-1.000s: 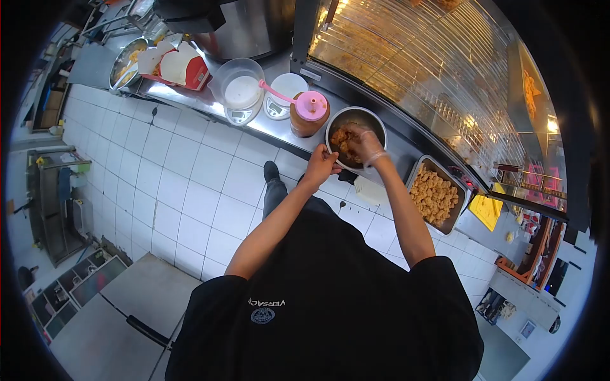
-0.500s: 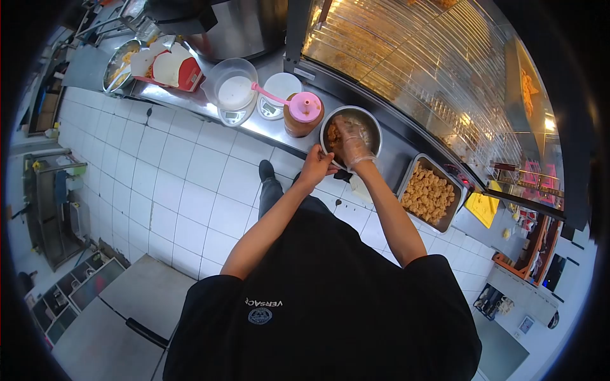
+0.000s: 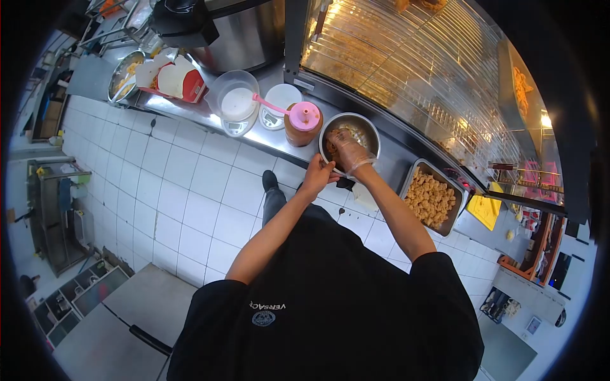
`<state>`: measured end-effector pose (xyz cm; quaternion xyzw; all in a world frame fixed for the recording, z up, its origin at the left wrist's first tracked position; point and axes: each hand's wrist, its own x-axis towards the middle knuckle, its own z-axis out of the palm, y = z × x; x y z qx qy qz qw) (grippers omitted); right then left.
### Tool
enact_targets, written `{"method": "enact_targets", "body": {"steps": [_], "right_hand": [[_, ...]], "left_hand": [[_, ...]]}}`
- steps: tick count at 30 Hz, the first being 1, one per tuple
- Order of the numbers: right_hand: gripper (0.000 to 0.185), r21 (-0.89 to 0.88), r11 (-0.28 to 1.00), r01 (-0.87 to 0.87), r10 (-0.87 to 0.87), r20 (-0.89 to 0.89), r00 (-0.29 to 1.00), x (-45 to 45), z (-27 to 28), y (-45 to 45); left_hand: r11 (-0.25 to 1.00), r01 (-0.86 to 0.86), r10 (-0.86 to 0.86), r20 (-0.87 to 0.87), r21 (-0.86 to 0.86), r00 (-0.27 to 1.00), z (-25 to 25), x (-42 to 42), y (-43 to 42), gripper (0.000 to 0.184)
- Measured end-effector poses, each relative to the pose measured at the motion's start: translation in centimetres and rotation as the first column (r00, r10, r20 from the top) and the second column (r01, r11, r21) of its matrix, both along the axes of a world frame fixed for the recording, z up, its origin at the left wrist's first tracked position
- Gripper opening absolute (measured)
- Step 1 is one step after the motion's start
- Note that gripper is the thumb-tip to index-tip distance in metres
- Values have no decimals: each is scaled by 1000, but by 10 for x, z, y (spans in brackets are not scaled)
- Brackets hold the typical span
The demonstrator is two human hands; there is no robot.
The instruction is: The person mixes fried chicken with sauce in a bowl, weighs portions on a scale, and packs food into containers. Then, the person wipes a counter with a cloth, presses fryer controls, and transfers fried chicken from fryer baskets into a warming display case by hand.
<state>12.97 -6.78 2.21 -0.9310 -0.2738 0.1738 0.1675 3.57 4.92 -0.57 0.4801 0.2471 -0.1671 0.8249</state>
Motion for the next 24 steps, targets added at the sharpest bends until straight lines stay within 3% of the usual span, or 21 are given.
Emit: {"method": "enact_targets", "body": {"steps": [1,4,6,8,12,13,16,21,24], "right_hand": [[58,-10,1000,-10,10,-18,1000,3,-2,-2],[59,230,973,-5,16,-45,999,19,-2,-18],[61,315,924,217,-104,-340,935,28,11,-31],[63,402,772,492,-187,-597,780,33,13,-48],[57,398,516,759,-130,-839,529,30,10,-56],[53,472,324,820,-57,-855,515,25,5,-53],[52,500,238,832,57,-863,502,26,6,-64],[49,546,104,832,99,-838,537,17,24,-68],[47,544,50,838,73,-838,540,7,22,-68]], "left_hand": [[1000,2,-2,-2,10,1000,0,0,1,13],[1000,-1,1,-5,22,1000,-5,4,1,14],[1000,-9,9,-9,15,1000,-10,2,2,15],[1000,-19,19,-19,10,1000,-14,0,1,15],[998,-60,60,43,6,997,-10,3,-4,18],[998,-69,69,19,-12,997,-12,7,-6,19],[992,-124,124,42,-10,991,-14,5,-8,22],[999,41,-41,-14,27,999,-3,-6,6,49],[977,175,-175,-7,118,984,-6,-27,31,49]]}}
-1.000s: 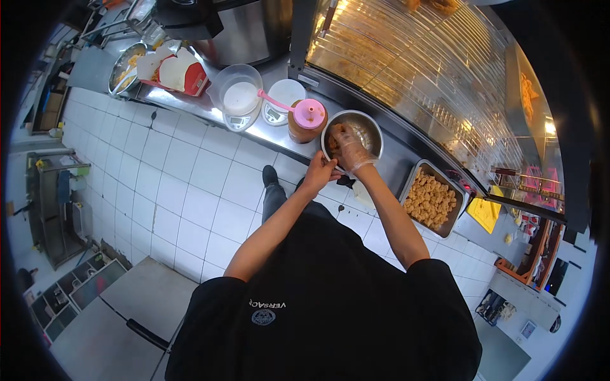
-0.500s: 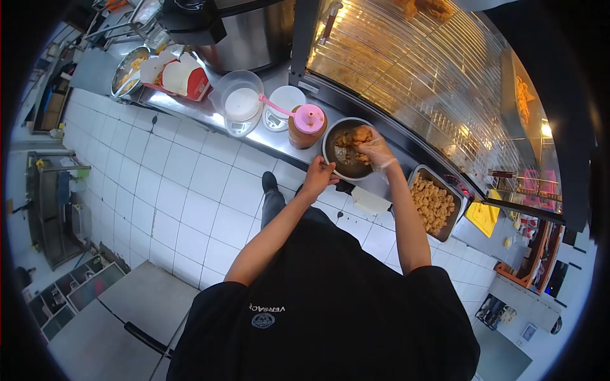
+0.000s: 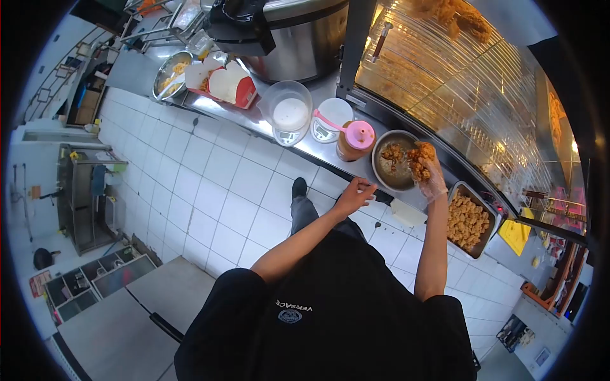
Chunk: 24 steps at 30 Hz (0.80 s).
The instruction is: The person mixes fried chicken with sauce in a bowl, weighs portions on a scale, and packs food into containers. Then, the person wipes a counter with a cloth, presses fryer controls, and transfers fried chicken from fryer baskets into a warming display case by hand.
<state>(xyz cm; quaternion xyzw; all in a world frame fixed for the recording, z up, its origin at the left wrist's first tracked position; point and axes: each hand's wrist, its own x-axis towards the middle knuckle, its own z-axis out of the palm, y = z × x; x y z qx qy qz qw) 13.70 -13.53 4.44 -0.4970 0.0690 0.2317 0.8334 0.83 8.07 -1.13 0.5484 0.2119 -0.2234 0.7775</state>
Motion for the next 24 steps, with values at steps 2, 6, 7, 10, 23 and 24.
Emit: {"method": "enact_targets", "body": {"steps": [2,6,7,10,23,24], "right_hand": [[47,-16,1000,24,-24,-17,1000,-5,13,9],[44,-128,988,89,-91,-13,996,-13,7,16],[44,-121,982,146,-144,24,989,-11,15,22],[45,-113,959,260,-249,100,963,-36,50,33],[50,-113,981,158,-114,322,940,-57,227,288],[50,-143,989,23,19,286,958,-49,219,323]], "left_hand": [[999,38,-37,-24,34,999,3,-12,29,45],[998,-51,51,-8,37,999,11,-38,97,37],[994,-106,105,20,41,994,13,-36,119,35],[973,-223,219,71,57,973,17,-41,186,33],[594,-582,310,510,555,802,20,66,375,93],[578,-607,295,553,546,779,21,72,375,96]]}}
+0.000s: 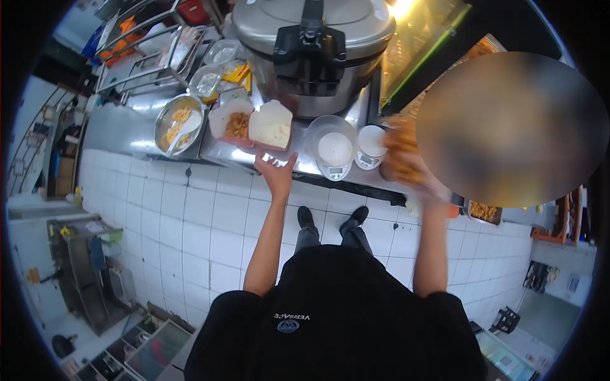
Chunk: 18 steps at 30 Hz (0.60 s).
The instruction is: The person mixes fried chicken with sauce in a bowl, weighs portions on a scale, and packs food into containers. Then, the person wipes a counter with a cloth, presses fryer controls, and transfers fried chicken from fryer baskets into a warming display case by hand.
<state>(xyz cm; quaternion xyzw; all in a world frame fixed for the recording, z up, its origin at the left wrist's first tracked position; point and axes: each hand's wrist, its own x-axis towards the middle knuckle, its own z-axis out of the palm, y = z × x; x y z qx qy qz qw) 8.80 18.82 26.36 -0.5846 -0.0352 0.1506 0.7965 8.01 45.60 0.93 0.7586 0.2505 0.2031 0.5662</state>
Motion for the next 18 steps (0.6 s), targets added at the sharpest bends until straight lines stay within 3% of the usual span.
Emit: {"method": "enact_targets", "body": {"steps": [2,3,4,5,6,7,8,9,10,12,15,18], "right_hand": [[49,45,985,-169,175,-170,970,26,-43,66],[50,40,985,-166,170,-161,972,35,-40,102],[57,-25,987,-160,161,56,985,59,-76,132],[58,-179,980,-82,124,234,964,81,-104,159],[59,-362,931,48,119,425,897,98,-110,180],[59,-233,971,47,35,334,942,98,-120,207],[62,-334,932,142,26,453,891,94,-116,216],[65,-297,945,135,24,476,879,106,-151,237],[67,-416,906,77,133,451,882,91,-130,226],[58,-614,759,218,228,564,794,91,-149,234],[45,-732,635,248,318,540,779,88,-159,227],[37,-779,520,351,284,545,789,91,-161,230]], "left_hand": [[999,14,-12,61,-32,998,-16,14,0,102],[996,-23,15,93,91,996,-50,21,3,103],[1000,-2,1,127,4,992,-80,24,8,103],[976,43,-10,154,-215,988,-40,22,0,100],[982,41,-10,166,-183,986,-37,27,-2,98],[998,13,-1,162,-69,987,-40,27,0,95],[999,-19,12,156,44,988,-40,27,0,93],[995,-37,23,153,93,988,-38,27,1,91],[995,-34,20,155,91,988,-33,26,5,89],[989,48,-25,168,-139,986,-28,27,10,84],[984,23,4,152,-175,988,-34,24,12,81],[987,15,1,101,-163,995,-32,25,10,80]]}}
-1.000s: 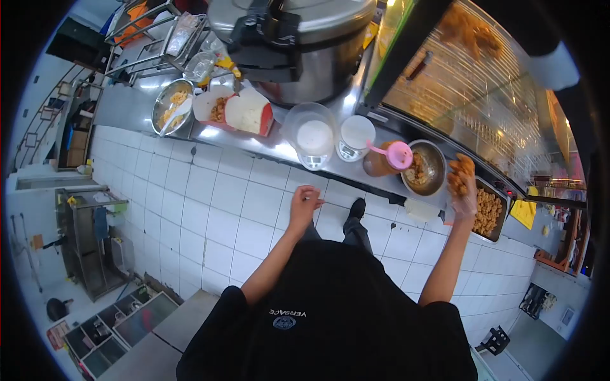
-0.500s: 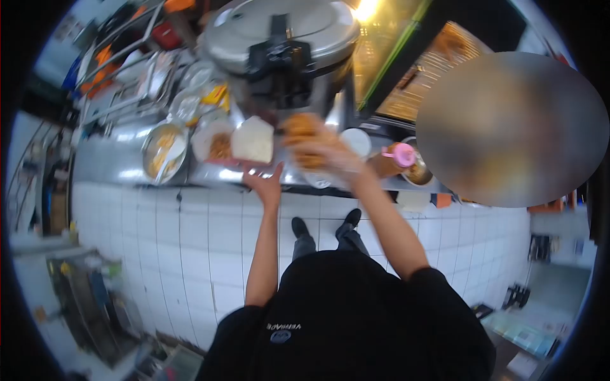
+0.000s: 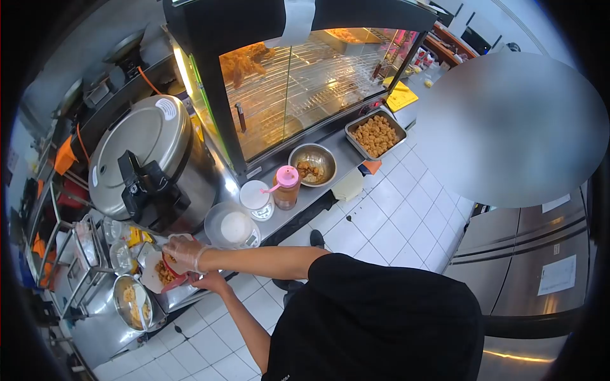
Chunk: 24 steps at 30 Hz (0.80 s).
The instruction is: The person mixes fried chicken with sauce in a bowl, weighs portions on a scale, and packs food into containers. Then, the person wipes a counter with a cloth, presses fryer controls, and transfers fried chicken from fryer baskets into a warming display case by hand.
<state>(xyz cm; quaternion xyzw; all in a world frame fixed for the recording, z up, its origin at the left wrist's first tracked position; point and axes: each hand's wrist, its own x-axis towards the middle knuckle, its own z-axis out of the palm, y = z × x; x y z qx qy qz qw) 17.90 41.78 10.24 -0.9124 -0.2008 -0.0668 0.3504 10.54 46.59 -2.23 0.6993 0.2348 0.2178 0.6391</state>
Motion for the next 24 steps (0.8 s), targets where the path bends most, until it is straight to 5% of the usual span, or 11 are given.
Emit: {"method": "enact_targets", "body": {"steps": [6,11,17,20,24], "right_hand": [[35,-374,926,44,-206,-405,891,13,30,9],[19,-211,963,-167,47,-480,876,16,22,9],[22,272,960,-64,105,-140,985,-8,43,-39],[23,521,846,-114,137,-6,991,-52,66,-115],[22,543,839,-9,177,-257,950,-126,89,-248]], "left_hand": [[990,3,5,52,-143,999,-13,2,-1,74],[1000,-7,6,-43,-23,999,-27,5,3,72],[997,1,0,-11,78,1000,-25,2,-6,80],[975,34,-8,119,-218,993,-22,-9,-19,65],[995,-58,45,-160,-80,986,4,-37,-52,63]]}}
